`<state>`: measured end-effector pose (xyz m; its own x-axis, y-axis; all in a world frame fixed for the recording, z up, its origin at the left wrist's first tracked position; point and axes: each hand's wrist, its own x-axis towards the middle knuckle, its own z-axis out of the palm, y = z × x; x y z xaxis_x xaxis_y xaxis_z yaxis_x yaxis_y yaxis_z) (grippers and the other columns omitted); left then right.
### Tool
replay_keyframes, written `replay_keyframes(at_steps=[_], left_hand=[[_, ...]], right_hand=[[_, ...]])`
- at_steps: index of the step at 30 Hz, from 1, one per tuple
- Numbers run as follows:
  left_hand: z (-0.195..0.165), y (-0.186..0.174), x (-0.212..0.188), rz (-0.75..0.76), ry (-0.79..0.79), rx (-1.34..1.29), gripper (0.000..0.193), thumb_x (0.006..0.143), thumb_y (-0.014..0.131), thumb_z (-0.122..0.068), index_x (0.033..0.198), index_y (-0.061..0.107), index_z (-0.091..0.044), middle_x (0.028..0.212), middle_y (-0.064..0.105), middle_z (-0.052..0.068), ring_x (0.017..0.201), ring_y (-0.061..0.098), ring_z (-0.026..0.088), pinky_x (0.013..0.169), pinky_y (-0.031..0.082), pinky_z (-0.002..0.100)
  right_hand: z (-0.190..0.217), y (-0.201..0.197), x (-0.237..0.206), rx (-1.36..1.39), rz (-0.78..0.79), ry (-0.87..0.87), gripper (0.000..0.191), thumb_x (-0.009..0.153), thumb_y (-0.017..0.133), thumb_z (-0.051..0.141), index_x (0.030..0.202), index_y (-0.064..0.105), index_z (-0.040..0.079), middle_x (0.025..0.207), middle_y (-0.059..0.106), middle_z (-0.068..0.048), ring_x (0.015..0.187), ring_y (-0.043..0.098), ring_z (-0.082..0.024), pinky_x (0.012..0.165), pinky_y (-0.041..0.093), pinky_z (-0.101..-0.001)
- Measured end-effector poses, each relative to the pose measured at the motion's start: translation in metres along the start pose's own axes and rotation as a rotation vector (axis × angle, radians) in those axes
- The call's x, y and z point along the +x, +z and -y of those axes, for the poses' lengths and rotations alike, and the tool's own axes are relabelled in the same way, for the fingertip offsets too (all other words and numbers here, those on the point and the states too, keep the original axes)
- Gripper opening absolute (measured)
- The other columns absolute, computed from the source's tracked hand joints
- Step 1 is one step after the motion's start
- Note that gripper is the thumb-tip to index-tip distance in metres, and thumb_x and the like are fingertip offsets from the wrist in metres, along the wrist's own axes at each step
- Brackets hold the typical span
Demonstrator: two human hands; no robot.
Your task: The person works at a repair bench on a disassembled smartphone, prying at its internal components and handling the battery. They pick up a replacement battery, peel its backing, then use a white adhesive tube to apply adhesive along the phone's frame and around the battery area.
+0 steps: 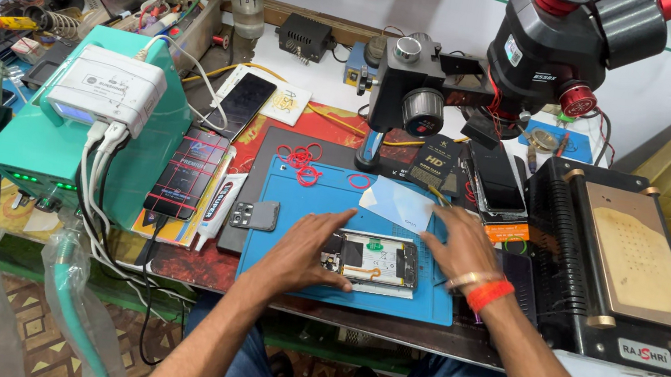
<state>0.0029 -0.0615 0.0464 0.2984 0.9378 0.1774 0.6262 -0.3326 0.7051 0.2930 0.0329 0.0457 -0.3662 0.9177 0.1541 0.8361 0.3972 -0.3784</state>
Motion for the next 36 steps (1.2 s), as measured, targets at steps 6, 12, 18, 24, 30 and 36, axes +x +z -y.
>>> replay_keyframes(at_steps=[6, 12, 18, 24, 30, 36], left_hand=[[-0.001, -0.017, -0.015, 0.028, -0.027, 0.034, 0.119, 0.056, 0.097, -0.024, 0.156, 0.033, -0.015, 0.132, 0.061, 0.016, 0.127, 0.052, 0.038, 0.111, 0.038, 0.045], [0.001, -0.011, -0.018, 0.012, 0.04, 0.034, 0.104, 0.058, 0.094, -0.016, 0.148, 0.041, -0.013, 0.14, 0.055, 0.014, 0.129, 0.048, 0.037, 0.11, 0.038, 0.044], [0.003, -0.008, -0.022, -0.023, 0.11, 0.0, 0.103, 0.058, 0.093, -0.009, 0.147, 0.041, -0.012, 0.141, 0.055, 0.013, 0.131, 0.046, 0.038, 0.111, 0.04, 0.044], [0.001, -0.011, -0.023, 0.027, 0.044, -0.042, 0.104, 0.059, 0.094, -0.01, 0.147, 0.04, -0.014, 0.144, 0.054, 0.011, 0.134, 0.045, 0.036, 0.112, 0.039, 0.043], [0.0, -0.014, -0.017, 0.061, 0.041, 0.009, 0.102, 0.061, 0.093, -0.016, 0.149, 0.042, -0.015, 0.146, 0.054, 0.011, 0.136, 0.046, 0.035, 0.113, 0.038, 0.043], [-0.002, -0.01, -0.012, 0.081, -0.05, 0.058, 0.098, 0.063, 0.094, -0.028, 0.147, 0.046, -0.017, 0.147, 0.053, 0.011, 0.14, 0.04, 0.034, 0.116, 0.032, 0.045]], right_hand=[[0.008, 0.019, 0.04, -0.112, 0.201, -0.024, 0.073, 0.078, 0.081, 0.041, 0.138, 0.06, 0.006, 0.141, 0.055, -0.022, 0.126, 0.053, -0.045, 0.108, 0.044, -0.0502], [0.005, 0.01, 0.053, -0.147, 0.298, 0.091, 0.085, 0.069, 0.089, 0.048, 0.14, 0.059, 0.013, 0.141, 0.05, -0.023, 0.128, 0.052, -0.047, 0.108, 0.045, -0.0495], [0.002, 0.004, 0.055, -0.06, 0.24, 0.209, 0.08, 0.061, 0.093, 0.042, 0.129, 0.062, 0.012, 0.128, 0.056, -0.02, 0.125, 0.056, -0.04, 0.104, 0.047, -0.0464], [-0.023, 0.003, 0.043, 0.241, 0.135, 0.241, 0.033, 0.09, 0.07, 0.026, 0.115, 0.066, 0.006, 0.113, 0.076, -0.017, 0.107, 0.074, -0.033, 0.093, 0.055, -0.0411], [-0.066, 0.006, 0.008, 0.57, -0.049, 0.058, 0.032, 0.09, 0.058, 0.01, 0.121, 0.062, 0.003, 0.107, 0.072, -0.01, 0.1, 0.07, -0.023, 0.085, 0.054, -0.0355], [-0.06, -0.009, -0.022, 0.946, 0.326, 0.64, 0.054, 0.09, 0.068, 0.034, 0.139, 0.056, 0.014, 0.08, 0.054, -0.007, 0.061, 0.05, -0.018, 0.052, 0.041, -0.0299]])
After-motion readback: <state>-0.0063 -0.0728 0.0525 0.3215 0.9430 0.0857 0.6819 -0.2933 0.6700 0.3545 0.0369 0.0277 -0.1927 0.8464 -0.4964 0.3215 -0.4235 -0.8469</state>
